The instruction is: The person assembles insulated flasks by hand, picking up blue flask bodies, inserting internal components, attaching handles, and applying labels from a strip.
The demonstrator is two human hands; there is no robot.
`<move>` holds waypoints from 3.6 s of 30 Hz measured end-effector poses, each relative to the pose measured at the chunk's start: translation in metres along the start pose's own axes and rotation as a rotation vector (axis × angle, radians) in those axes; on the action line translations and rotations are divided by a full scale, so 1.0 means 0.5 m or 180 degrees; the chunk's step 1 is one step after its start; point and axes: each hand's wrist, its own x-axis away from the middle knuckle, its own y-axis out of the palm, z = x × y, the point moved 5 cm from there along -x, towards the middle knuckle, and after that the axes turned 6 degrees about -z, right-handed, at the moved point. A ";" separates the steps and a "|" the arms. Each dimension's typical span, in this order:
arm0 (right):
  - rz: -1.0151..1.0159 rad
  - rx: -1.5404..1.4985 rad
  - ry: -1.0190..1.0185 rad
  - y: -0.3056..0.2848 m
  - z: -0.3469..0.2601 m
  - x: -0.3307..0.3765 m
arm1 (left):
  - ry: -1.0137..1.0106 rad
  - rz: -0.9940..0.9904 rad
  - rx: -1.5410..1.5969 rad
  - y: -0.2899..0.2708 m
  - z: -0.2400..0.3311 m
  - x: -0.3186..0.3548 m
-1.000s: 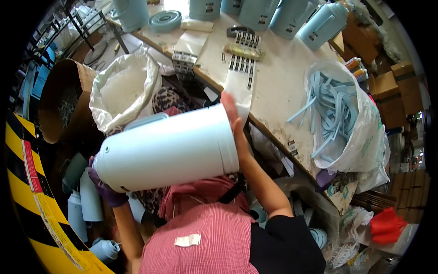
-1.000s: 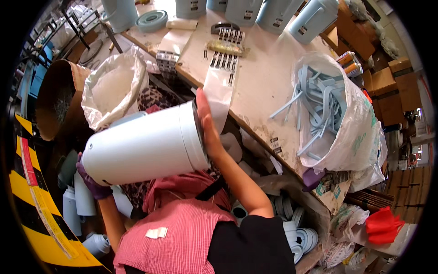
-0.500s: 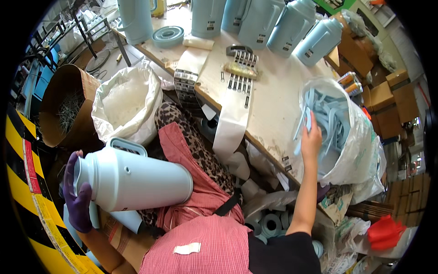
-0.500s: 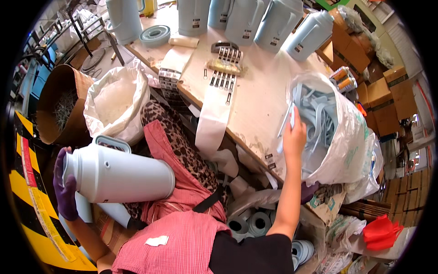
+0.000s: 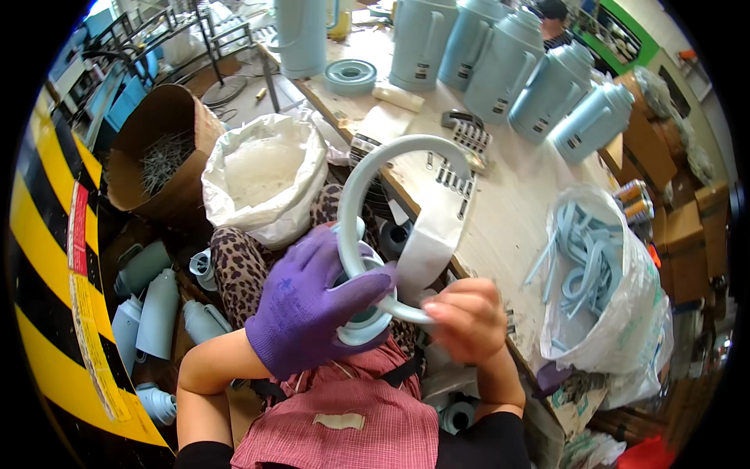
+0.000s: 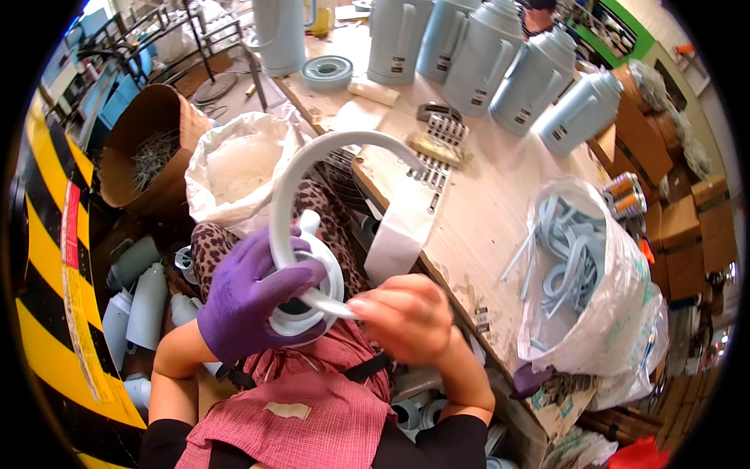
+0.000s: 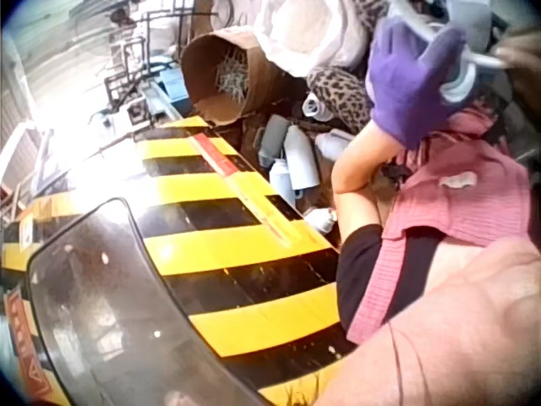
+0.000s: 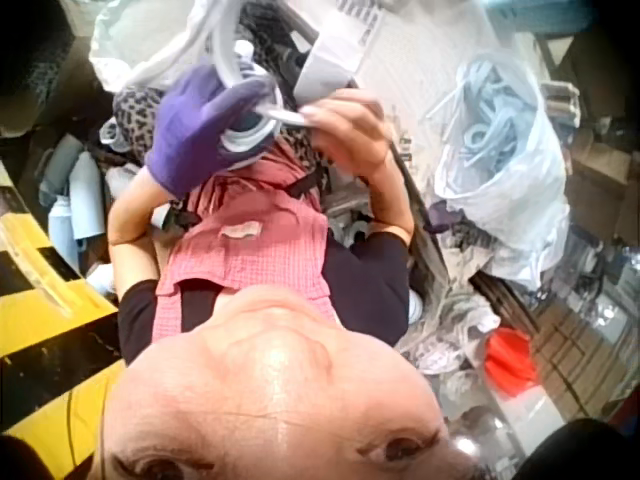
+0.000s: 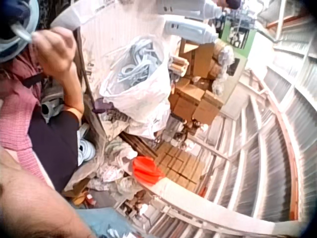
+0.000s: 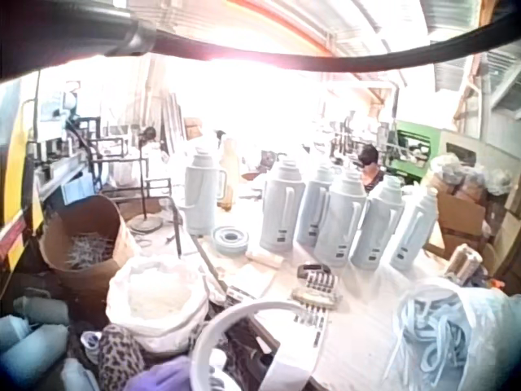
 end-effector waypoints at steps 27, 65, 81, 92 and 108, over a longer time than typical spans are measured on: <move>0.1406 -0.4671 0.1995 0.359 0.043 -0.180 | -0.1489 0.1389 0.0062 -0.072 -0.068 0.321; 0.0248 -0.3962 0.2357 0.351 0.000 -0.087 | -0.1712 0.1869 0.4690 0.067 -0.166 0.389; -0.1765 -0.5684 0.1715 0.512 0.138 -0.199 | -0.0054 0.1317 -0.0382 -0.116 -0.236 0.303; 0.2890 -0.3163 0.2159 -0.029 0.433 0.096 | -0.1247 0.0500 -0.0738 0.119 -0.411 0.547; 0.3001 0.1080 0.3275 -0.414 0.992 0.305 | -0.5926 0.0916 -0.0212 0.382 -0.722 1.244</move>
